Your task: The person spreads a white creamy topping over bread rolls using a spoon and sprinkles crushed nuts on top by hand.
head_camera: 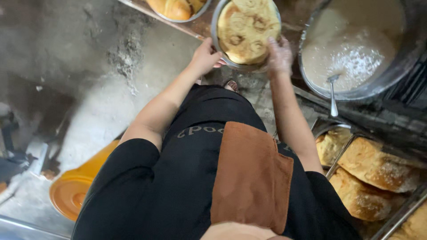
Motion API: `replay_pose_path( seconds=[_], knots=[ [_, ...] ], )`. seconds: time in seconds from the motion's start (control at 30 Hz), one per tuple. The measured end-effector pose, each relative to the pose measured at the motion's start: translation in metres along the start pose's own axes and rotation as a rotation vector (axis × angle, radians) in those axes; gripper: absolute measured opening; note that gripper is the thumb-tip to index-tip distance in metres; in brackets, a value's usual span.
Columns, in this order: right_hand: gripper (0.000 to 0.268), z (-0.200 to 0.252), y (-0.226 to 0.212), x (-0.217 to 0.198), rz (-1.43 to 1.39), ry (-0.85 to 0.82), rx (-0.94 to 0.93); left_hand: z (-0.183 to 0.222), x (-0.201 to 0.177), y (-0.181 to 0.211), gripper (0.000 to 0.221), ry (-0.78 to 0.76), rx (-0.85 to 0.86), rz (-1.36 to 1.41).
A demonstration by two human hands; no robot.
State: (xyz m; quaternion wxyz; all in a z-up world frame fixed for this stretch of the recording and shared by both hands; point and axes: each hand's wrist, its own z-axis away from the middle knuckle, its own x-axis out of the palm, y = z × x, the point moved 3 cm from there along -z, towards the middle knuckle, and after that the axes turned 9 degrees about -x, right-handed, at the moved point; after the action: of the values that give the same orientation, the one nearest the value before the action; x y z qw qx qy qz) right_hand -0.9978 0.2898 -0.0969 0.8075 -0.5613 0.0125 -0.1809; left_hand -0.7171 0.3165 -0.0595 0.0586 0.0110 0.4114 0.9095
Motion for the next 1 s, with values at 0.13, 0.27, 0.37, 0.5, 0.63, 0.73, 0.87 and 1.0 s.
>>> replay_pose_path(
  seconds=[0.13,0.27,0.37,0.5,0.63,0.73,0.87,1.0],
  knots=[
    [0.059,0.01,-0.018,0.023,-0.173,-0.016,0.003,0.037,-0.005,0.016,0.028,0.008,0.165,-0.052],
    [0.055,0.044,-0.044,0.053,-0.057,0.011,-0.196,0.057,-0.019,0.023,0.026,-0.021,0.228,-0.133],
    [0.05,0.067,-0.091,0.068,0.296,0.097,-0.401,0.051,-0.025,0.022,0.028,-0.109,0.129,-0.03],
    [0.039,0.117,-0.142,0.106,0.728,-0.29,-1.08,0.037,-0.034,0.017,0.035,-0.218,0.055,0.122],
    [0.05,0.154,-0.132,0.137,1.225,-0.587,-1.438,0.021,-0.039,0.017,0.039,-0.305,0.03,0.128],
    [0.061,0.155,-0.117,0.133,1.363,-0.604,-1.416,0.014,-0.048,0.018,0.043,-0.327,-0.022,0.174],
    [0.054,0.142,-0.102,0.107,1.448,-0.506,-1.451,0.007,-0.064,0.018,0.034,-0.367,-0.075,0.148],
    [0.043,0.135,-0.081,0.087,1.418,-0.658,-1.289,-0.003,-0.068,0.02,0.033,-0.373,-0.031,0.087]
  ],
)
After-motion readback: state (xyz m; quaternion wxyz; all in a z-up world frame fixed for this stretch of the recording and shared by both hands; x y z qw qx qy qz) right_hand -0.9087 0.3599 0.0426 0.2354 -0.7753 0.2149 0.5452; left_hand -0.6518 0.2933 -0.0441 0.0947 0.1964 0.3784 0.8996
